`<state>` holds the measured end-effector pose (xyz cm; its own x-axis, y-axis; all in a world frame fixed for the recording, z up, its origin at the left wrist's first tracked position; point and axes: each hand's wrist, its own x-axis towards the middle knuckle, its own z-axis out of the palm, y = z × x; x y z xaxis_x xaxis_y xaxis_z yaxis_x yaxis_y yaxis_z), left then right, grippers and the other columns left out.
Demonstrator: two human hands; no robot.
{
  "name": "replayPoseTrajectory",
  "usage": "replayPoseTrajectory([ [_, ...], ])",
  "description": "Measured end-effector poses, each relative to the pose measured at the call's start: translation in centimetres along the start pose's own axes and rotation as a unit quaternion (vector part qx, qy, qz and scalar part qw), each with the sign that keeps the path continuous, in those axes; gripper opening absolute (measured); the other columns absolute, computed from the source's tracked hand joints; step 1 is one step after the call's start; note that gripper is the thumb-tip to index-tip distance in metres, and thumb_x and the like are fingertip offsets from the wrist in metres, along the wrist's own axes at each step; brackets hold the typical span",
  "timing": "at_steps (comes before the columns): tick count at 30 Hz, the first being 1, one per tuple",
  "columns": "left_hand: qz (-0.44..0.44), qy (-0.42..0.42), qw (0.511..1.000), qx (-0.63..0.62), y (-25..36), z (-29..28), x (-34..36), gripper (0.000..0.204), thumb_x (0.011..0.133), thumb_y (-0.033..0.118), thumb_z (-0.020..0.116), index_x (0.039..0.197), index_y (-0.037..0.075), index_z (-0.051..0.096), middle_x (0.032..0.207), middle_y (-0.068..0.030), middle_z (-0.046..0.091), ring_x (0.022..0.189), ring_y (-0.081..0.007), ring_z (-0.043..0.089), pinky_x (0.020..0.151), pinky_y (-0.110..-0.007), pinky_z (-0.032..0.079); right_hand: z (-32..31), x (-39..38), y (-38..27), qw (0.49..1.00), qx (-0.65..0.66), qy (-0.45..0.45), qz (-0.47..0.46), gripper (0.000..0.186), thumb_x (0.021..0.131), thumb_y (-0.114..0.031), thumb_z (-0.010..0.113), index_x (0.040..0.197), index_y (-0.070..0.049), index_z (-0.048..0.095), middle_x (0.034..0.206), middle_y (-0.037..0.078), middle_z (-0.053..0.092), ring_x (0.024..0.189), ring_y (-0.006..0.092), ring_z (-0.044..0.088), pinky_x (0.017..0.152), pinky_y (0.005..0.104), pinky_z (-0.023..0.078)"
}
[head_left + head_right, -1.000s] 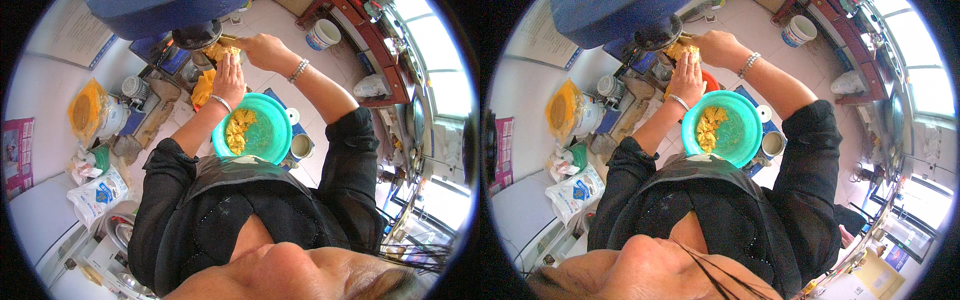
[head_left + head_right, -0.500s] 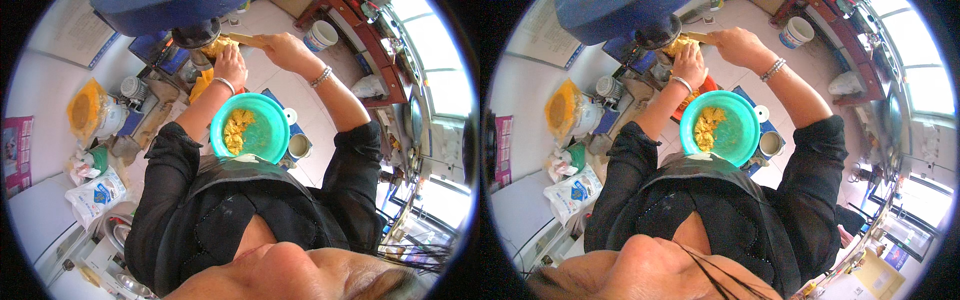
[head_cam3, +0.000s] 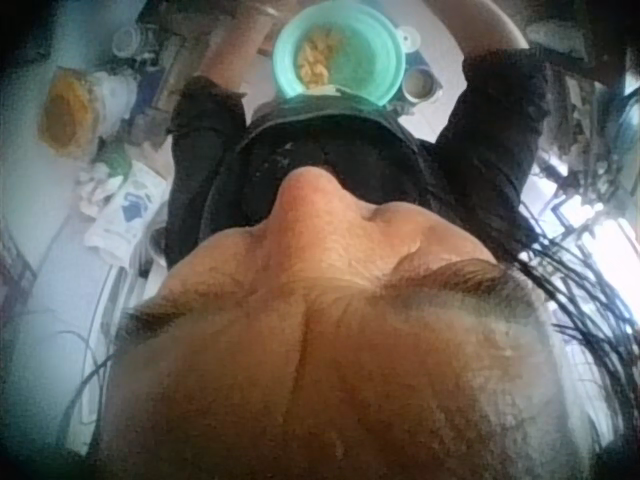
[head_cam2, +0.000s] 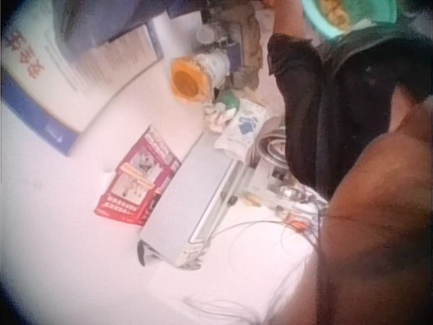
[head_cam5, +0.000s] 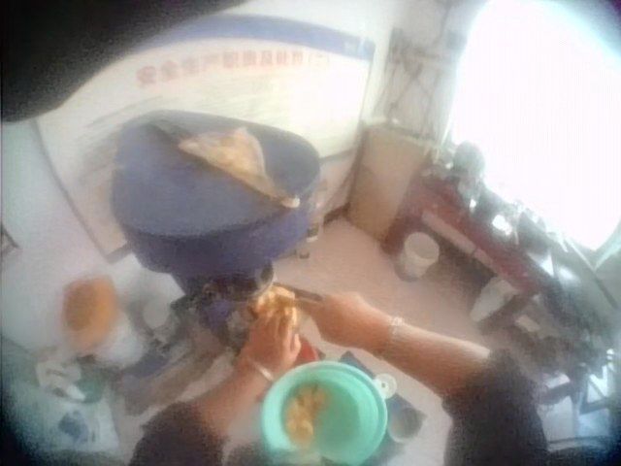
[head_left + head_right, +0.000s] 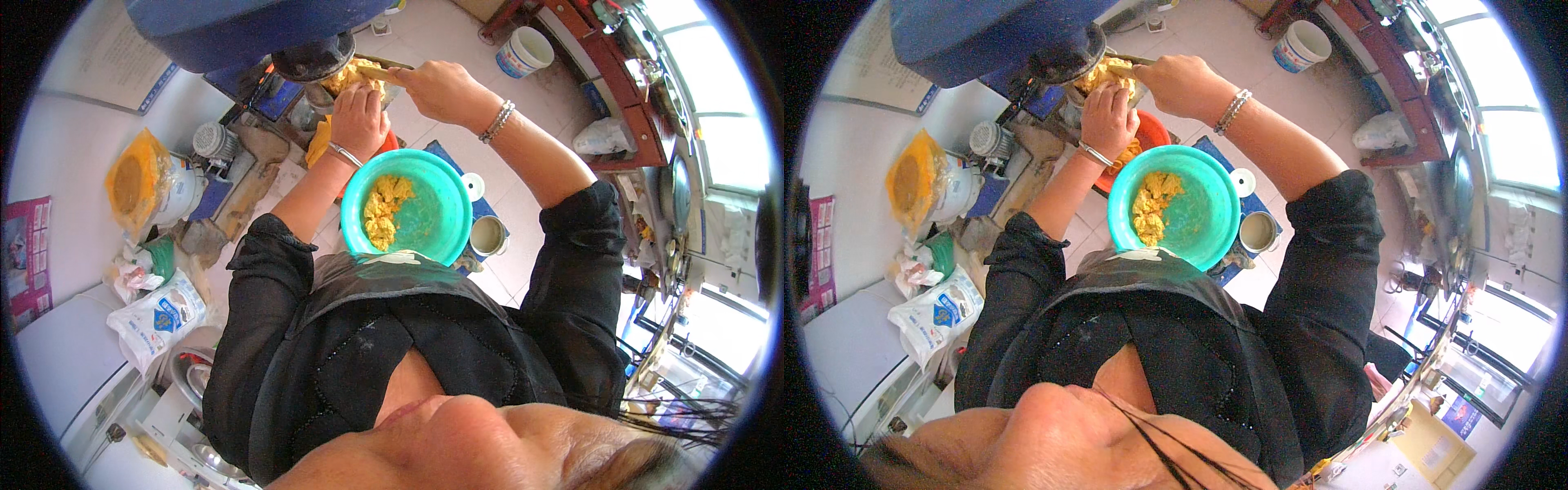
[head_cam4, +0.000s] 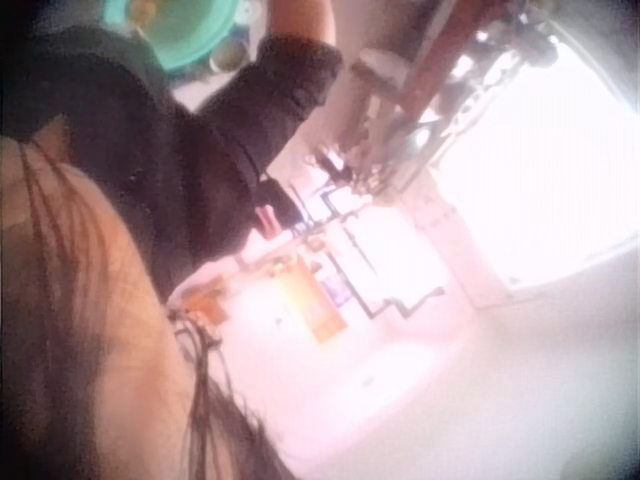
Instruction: The person mixes a yellow dough in a green bowl using a wooden stick. They then feed the dough into a blue noodle-making machine, which extrudes noodles into a red bowl. The person uses the stick to push the dough and guide the noodles. Later, they retrieve a plastic bag from a refrigerator and add its contents to the dough.
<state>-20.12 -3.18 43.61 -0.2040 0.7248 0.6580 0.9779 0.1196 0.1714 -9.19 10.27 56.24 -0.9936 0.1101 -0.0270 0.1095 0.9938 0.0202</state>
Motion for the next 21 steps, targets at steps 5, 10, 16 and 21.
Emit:
replayPoseTrajectory([
  [5, 0.002, -0.019, 1.000, 0.002, 0.0, 0.0, -0.1, 0.042, 0.072, 0.017, 0.065, 0.109, 0.001, 0.053, 0.111, -0.0167, 0.056, 0.107, -0.0350, 0.053, 0.093, -0.046, 0.043, 0.7, 1.3, -0.5, 1.000, 0.015, 0.001, 0.017, 0.046, 0.085, -0.009, 0.052, 0.131, -0.016, 0.052, 0.070, 0.017, 0.064, 0.060, 0.0323, 0.064, 0.051, 0.0416, 0.052],
  [10, -0.001, -0.049, 0.999, 0.019, -0.5, 0.6, -0.2, 0.042, 0.073, 0.019, 0.065, 0.109, 0.003, 0.052, 0.110, -0.0149, 0.056, 0.106, -0.0329, 0.054, 0.090, -0.046, 0.042, 0.9, 1.3, -1.9, 0.993, 0.091, 0.014, 0.067, 0.048, 0.084, -0.007, 0.051, 0.130, -0.018, 0.052, 0.079, 0.018, 0.067, 0.070, 0.0346, 0.066, 0.057, 0.0429, 0.054],
  [16, 0.013, -0.069, 0.993, 0.094, -0.9, -0.1, -0.1, 0.043, 0.071, 0.022, 0.068, 0.108, 0.006, 0.053, 0.109, -0.0100, 0.057, 0.104, -0.0272, 0.054, 0.093, -0.045, 0.038, -0.3, -0.7, -2.8, 0.989, 0.099, -0.019, 0.111, 0.043, 0.083, -0.013, 0.053, 0.125, -0.022, 0.056, 0.088, 0.016, 0.069, 0.079, 0.0342, 0.068, 0.065, 0.0445, 0.055],
  [21, 0.028, -0.035, 0.996, 0.083, -0.4, -0.1, 0.7, 0.037, 0.065, 0.023, 0.072, 0.090, 0.005, 0.051, 0.094, -0.0146, 0.054, 0.094, -0.0319, 0.053, 0.088, -0.044, 0.042, -0.8, -3.3, -1.0, 0.980, 0.095, -0.038, 0.170, 0.062, 0.083, -0.009, 0.050, 0.140, -0.031, 0.042, 0.089, 0.016, 0.068, 0.078, 0.0322, 0.068, 0.063, 0.0433, 0.056],
])
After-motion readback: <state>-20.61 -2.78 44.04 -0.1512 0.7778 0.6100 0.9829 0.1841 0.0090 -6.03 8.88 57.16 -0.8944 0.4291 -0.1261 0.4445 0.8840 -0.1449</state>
